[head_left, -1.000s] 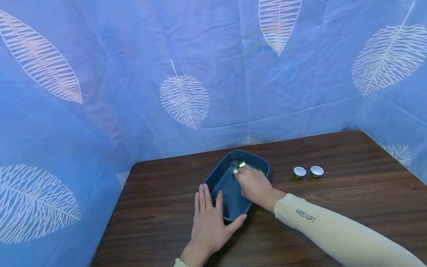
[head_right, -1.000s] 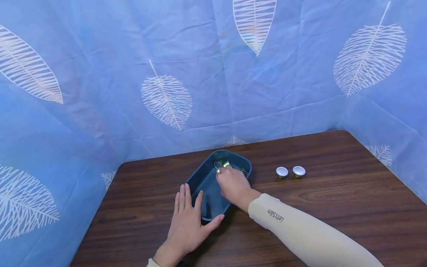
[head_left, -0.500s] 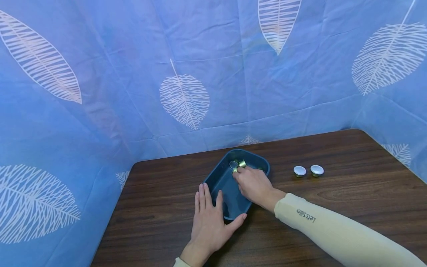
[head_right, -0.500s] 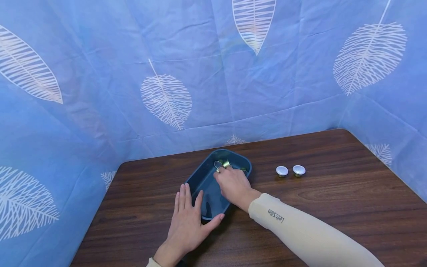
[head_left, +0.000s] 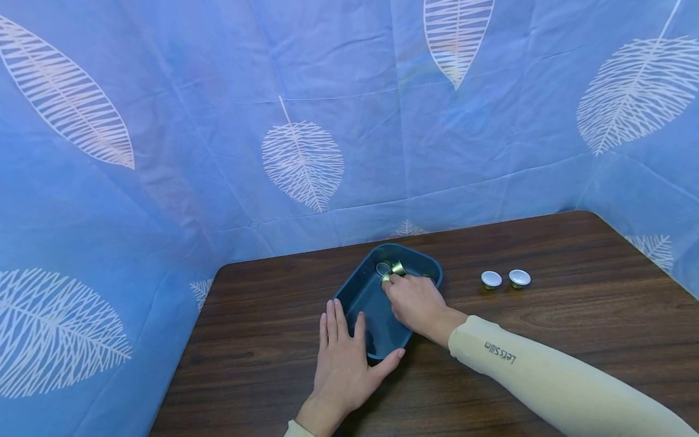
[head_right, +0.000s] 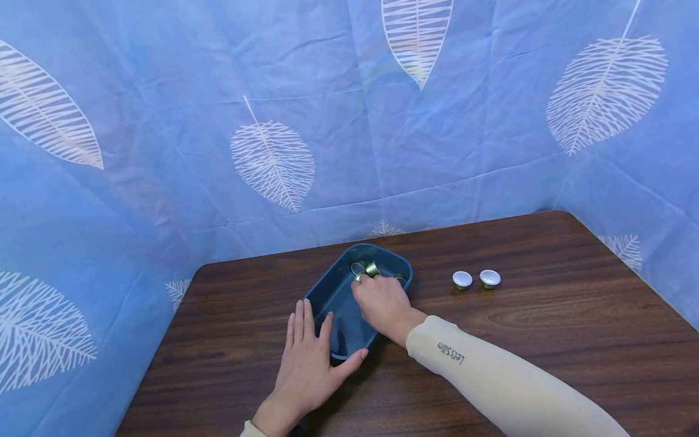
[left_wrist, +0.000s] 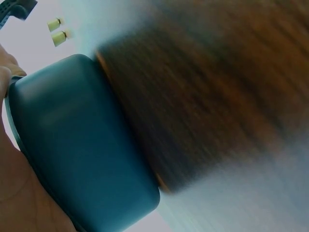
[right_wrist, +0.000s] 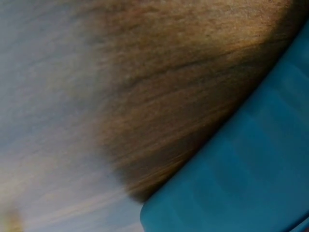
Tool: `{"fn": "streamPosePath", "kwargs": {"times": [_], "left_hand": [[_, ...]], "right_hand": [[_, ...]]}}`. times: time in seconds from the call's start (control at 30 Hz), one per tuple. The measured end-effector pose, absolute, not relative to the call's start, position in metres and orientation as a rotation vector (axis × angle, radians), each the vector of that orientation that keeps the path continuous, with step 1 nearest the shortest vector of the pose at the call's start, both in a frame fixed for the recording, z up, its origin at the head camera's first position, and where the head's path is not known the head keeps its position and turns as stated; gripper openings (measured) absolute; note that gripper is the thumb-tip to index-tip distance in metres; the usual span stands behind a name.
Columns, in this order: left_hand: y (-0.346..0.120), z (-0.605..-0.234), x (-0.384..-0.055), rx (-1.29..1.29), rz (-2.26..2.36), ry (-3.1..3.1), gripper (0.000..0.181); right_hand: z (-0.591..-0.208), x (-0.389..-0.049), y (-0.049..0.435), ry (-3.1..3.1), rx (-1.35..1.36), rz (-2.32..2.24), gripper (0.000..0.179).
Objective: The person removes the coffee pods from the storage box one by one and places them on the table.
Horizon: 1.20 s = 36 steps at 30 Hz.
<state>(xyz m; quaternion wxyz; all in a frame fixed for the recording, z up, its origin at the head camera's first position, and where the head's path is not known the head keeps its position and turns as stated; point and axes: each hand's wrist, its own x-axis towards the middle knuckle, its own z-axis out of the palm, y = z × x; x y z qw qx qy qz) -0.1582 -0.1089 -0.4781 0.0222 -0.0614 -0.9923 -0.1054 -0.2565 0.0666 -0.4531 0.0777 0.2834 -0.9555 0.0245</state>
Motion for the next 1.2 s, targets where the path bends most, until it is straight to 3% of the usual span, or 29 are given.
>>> {"fn": "streamPosePath", "kwargs": {"times": [0.57,1.2], "left_hand": [[-0.1094,-0.4786,-0.1589,-0.198,-0.317,-3.058,0.111],[-0.1103,-0.4796,-0.1585,-0.201,-0.323,-3.055,0.112]], "right_hand": [[-0.4521,-0.2575,0.0675,-2.929,0.817,0.208,0.051],[-0.4589,-0.2523,0.0727,-2.676,0.873,0.217,0.039]]}}
